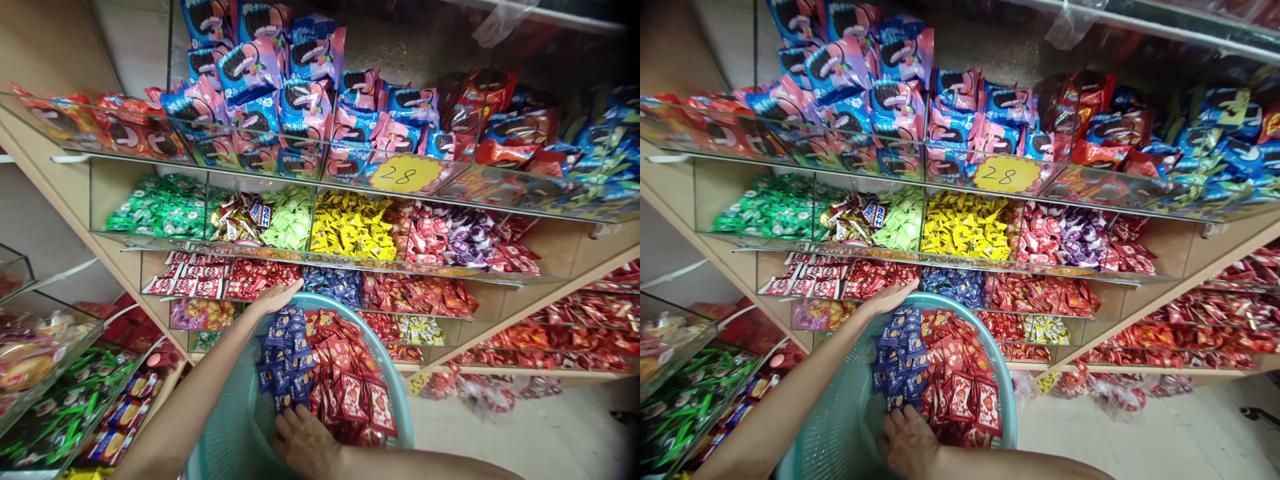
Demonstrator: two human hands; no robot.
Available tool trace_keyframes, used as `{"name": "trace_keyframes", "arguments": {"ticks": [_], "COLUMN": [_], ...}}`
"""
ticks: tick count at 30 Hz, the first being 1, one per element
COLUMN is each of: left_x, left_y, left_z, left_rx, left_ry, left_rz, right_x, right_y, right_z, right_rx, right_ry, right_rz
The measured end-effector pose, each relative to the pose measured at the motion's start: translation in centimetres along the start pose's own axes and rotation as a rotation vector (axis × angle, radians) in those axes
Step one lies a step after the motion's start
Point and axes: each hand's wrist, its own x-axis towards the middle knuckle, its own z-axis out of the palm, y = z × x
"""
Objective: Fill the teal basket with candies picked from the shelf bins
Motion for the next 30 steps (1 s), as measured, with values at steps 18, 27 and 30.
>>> {"name": "trace_keyframes", "arguments": {"ticks": [18,27,30], "left_x": [0.0,-0.4,-0.4], "left_y": [-0.1,0.5,0.6], "left_z": [0.0,-0.3,-0.3], "left_rx": [-0.017,0.011,0.023], "left_ry": [0.008,-0.004,0.004], "left_rz": [0.002,-0.004,-0.008], "right_x": [-0.2,0.4,0.9], "right_y": [1.9,7.4,8.0], "right_z": [-5.0,-10.3,-10.1], "right_rx": [0.083,1.273,1.611], "right_ry": [-0.046,0.205,0.278], "right_rz": [-0.155,0.462,0.661]}}
